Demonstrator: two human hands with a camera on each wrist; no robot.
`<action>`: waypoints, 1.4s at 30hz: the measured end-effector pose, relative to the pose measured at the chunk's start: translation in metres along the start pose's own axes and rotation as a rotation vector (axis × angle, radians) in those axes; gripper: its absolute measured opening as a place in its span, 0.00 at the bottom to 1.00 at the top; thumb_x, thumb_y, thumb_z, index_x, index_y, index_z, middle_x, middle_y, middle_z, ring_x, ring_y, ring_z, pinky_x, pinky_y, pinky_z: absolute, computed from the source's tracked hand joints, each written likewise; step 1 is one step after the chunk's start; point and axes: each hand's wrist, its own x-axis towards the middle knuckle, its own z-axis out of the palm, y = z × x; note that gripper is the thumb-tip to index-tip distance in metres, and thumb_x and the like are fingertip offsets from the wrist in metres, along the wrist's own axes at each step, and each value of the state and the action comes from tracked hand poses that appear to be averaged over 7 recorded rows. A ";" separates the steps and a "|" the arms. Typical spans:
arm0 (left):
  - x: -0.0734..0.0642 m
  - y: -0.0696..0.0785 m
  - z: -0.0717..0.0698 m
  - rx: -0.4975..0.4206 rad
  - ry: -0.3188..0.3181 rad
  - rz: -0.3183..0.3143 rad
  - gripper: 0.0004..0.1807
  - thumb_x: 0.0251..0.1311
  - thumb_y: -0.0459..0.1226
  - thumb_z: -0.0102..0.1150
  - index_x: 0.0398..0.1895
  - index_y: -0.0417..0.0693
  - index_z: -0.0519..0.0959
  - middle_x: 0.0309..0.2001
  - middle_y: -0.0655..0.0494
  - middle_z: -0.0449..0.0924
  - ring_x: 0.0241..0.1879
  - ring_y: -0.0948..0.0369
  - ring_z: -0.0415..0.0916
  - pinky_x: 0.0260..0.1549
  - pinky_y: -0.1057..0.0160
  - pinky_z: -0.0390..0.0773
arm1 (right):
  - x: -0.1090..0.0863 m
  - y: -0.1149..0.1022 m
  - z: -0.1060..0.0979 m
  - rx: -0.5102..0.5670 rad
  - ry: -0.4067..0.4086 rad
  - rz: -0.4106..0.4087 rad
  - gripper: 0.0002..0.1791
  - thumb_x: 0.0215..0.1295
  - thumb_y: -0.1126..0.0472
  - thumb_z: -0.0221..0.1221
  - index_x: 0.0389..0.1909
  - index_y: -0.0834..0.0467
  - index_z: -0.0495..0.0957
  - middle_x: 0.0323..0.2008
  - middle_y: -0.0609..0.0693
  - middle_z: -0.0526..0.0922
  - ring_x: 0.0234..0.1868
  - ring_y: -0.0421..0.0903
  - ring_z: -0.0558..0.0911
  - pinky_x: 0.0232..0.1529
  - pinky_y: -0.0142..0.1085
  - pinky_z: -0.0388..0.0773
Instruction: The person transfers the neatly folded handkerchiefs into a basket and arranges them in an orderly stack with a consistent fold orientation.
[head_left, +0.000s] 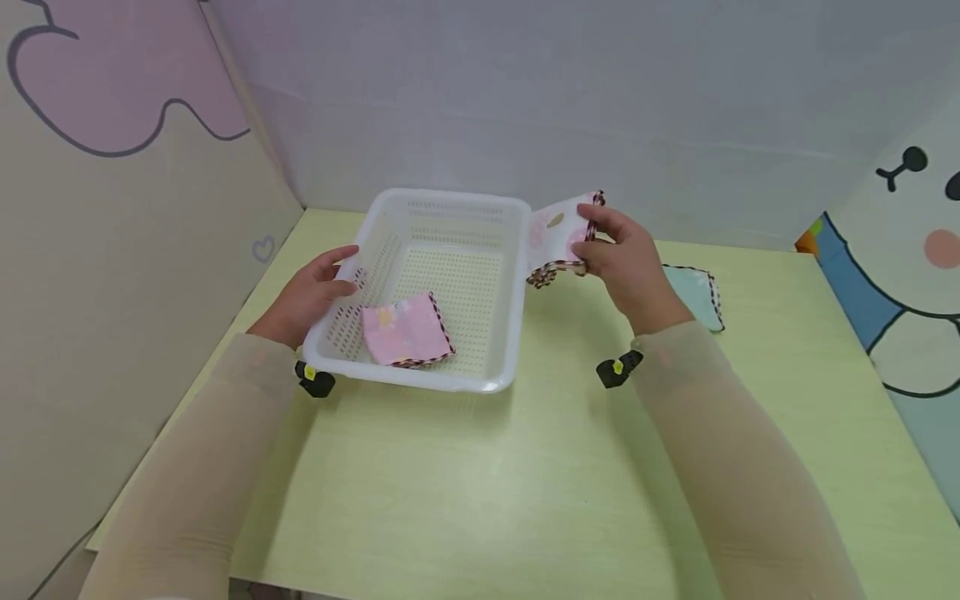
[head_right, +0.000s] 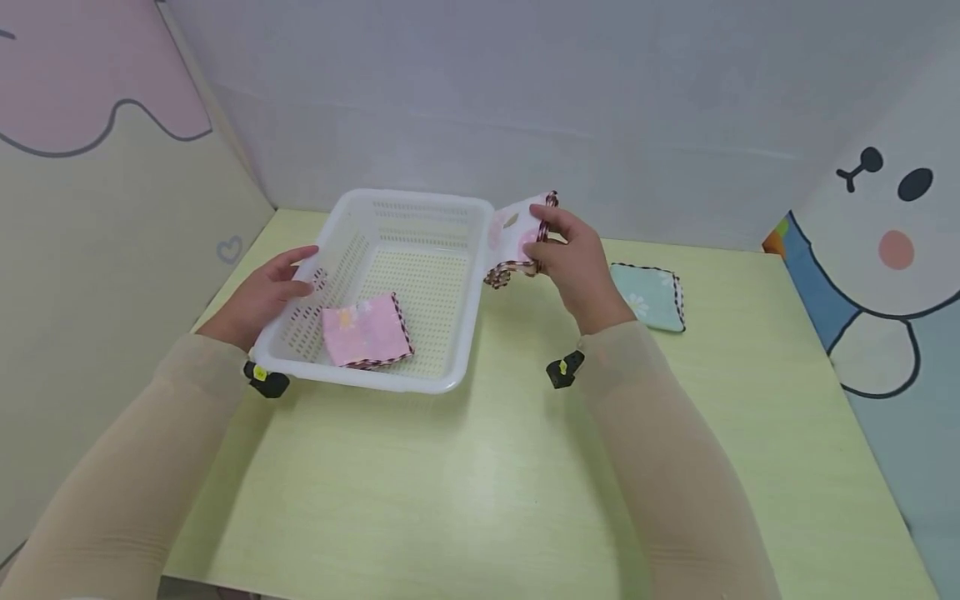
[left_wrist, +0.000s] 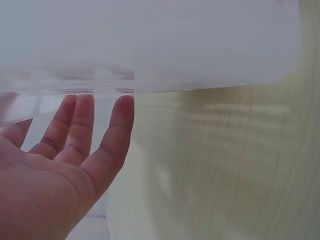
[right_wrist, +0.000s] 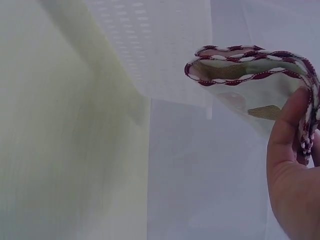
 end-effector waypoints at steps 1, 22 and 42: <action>0.000 0.000 0.000 0.002 0.003 0.001 0.35 0.76 0.36 0.49 0.81 0.71 0.56 0.72 0.51 0.62 0.63 0.42 0.72 0.50 0.43 0.82 | 0.000 -0.001 0.001 0.005 -0.005 -0.007 0.30 0.71 0.72 0.59 0.73 0.55 0.72 0.68 0.53 0.68 0.47 0.49 0.77 0.38 0.31 0.80; -0.006 0.005 0.001 -0.022 -0.012 -0.010 0.35 0.76 0.35 0.49 0.81 0.70 0.56 0.71 0.49 0.62 0.63 0.41 0.71 0.51 0.43 0.81 | 0.009 -0.014 0.040 0.075 -0.071 -0.029 0.30 0.69 0.75 0.58 0.71 0.57 0.73 0.68 0.54 0.69 0.49 0.52 0.79 0.36 0.33 0.81; -0.006 0.003 -0.001 -0.011 -0.004 -0.028 0.35 0.76 0.36 0.48 0.81 0.72 0.55 0.72 0.49 0.61 0.63 0.41 0.71 0.51 0.41 0.81 | 0.008 -0.010 0.066 0.069 -0.105 -0.028 0.29 0.70 0.76 0.58 0.70 0.57 0.74 0.66 0.54 0.70 0.48 0.52 0.79 0.37 0.33 0.81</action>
